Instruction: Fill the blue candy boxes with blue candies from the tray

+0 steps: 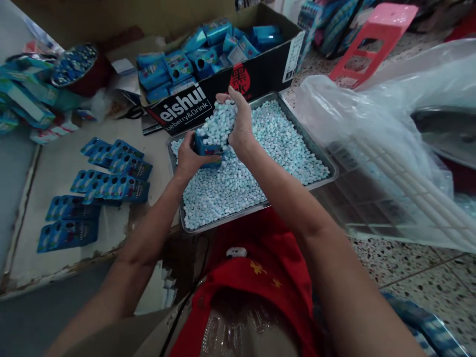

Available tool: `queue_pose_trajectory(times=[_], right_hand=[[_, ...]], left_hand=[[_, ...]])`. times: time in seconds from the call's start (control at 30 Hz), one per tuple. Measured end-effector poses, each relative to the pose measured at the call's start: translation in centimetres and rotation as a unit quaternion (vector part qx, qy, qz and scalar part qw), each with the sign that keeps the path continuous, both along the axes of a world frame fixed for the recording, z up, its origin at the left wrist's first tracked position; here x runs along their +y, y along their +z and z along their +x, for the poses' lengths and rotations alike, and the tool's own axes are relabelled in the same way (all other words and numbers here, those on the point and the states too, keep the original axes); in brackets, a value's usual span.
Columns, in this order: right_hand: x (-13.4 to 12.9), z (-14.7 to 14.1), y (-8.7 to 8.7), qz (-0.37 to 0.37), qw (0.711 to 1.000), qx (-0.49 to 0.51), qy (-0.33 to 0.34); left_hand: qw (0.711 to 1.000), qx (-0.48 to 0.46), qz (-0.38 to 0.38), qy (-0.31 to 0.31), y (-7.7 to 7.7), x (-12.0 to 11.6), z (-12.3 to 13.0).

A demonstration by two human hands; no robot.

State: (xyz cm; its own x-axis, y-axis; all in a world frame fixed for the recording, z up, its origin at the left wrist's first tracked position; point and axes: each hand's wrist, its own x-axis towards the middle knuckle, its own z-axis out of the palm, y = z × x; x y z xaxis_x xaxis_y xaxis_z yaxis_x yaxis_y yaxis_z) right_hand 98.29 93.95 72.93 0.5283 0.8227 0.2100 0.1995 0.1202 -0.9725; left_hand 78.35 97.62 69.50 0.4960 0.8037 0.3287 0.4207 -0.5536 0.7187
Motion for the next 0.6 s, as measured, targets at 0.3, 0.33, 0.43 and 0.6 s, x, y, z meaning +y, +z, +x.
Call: queue_pose_trajectory(times=[0.3,0.33,0.43,0.6], right_hand=[[0.7,-1.3,2.0,0.017,0.974,0.225,0.023],[0.5,-1.5,2.4,0.017,0.972,0.231,0.027],[-0.5,-2.4,3.6,0.017,0.970,0.238,0.043],[-1.8,-3.5,5.3,0.089,0.962,0.237,0.097]], left_hand=[[0.999,-0.031,-0.011,0.013,0.5,1.2,0.1],[0.999,-0.032,-0.016,0.007,0.6,1.1,0.1],[0.999,-0.037,-0.030,0.002,0.6,1.1,-0.1],[0.998,-0.059,-0.021,-0.023,-0.3,1.7,-0.4]])
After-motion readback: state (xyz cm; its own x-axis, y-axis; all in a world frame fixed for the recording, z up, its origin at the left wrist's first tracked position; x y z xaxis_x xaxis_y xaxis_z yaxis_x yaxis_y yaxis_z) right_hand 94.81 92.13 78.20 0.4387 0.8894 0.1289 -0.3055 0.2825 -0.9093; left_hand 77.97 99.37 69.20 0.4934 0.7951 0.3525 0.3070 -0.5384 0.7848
